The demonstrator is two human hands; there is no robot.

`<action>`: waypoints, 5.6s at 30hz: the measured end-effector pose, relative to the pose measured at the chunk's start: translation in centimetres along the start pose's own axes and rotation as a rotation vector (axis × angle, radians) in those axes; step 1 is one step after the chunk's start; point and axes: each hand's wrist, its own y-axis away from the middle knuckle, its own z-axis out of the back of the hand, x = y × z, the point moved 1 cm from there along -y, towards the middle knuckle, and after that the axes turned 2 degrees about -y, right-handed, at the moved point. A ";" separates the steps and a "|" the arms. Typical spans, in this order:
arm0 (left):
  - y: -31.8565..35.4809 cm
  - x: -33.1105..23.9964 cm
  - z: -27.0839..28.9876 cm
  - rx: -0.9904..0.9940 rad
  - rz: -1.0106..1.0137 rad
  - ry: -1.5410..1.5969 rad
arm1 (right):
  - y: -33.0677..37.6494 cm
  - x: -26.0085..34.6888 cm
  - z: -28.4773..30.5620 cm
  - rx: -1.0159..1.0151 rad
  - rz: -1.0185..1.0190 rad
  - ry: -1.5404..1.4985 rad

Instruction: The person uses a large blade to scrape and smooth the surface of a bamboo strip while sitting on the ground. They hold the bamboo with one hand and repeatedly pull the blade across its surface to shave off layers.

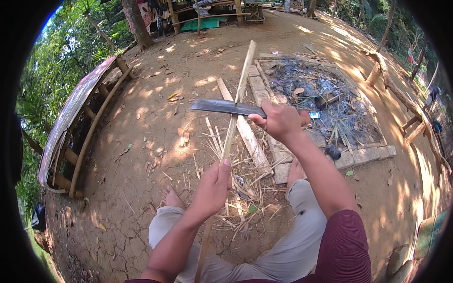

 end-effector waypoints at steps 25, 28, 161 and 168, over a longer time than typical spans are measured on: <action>3.7 3.8 1.6 0.164 0.167 0.218 | 4.3 2.9 -4.0 0.194 -0.185 -0.116; 4.5 3.2 2.7 0.157 0.159 0.150 | 5.0 5.8 -3.5 0.141 0.266 -0.154; 5.2 -2.1 18.2 -0.278 -0.741 0.856 | 10.7 7.6 -16.0 1.162 -0.654 -0.746; -0.1 -3.7 14.0 -0.488 -0.525 0.539 | 12.9 8.7 -19.2 1.473 -0.460 -0.730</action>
